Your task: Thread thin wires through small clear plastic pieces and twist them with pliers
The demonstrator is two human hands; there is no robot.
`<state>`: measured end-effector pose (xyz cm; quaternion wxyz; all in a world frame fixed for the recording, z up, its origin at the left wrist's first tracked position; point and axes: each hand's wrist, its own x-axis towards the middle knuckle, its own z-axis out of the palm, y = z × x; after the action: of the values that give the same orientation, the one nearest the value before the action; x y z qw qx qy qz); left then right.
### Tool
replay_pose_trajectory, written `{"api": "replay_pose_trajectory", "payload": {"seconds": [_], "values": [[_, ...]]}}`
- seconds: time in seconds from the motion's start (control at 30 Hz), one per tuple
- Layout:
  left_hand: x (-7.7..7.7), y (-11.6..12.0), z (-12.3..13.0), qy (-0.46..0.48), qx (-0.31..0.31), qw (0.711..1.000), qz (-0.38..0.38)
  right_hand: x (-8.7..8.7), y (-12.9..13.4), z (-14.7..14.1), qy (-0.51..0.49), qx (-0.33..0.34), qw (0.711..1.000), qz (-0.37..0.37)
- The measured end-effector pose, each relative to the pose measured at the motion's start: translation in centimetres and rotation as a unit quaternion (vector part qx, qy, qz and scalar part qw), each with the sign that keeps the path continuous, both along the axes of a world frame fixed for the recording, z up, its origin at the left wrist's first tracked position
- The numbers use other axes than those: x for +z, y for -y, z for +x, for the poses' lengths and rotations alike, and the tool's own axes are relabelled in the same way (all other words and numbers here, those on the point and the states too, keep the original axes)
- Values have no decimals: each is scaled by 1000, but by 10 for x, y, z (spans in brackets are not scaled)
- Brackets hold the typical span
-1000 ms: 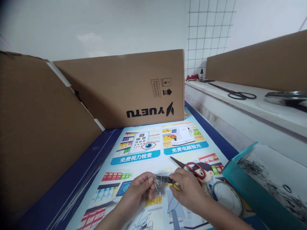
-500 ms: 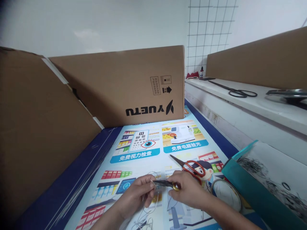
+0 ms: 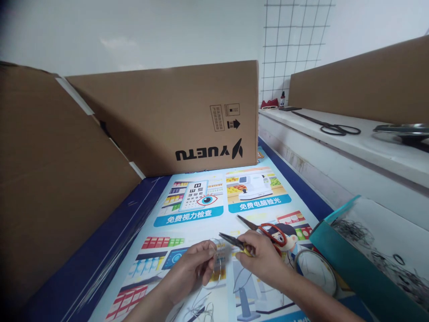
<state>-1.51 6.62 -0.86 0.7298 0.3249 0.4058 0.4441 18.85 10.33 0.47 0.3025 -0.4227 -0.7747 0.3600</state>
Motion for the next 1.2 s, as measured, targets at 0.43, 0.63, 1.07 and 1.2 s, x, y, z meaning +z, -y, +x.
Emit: {"api": "replay_pose_trajectory", "payload": {"seconds": [0.43,0.63,1.07,1.2], "values": [[3,5,11,10,-1,999,-37,0,18,-7,42,155,950,267],[0,6,10,10,-15,999,-41,-4,16,-6,6,126,964,235],[4,7,15,22,7,998,-53,-7,17,-6,-5,135,968,211],[4,9,15,33,0,998,-51,-7,17,-6,-18,122,972,198]]}}
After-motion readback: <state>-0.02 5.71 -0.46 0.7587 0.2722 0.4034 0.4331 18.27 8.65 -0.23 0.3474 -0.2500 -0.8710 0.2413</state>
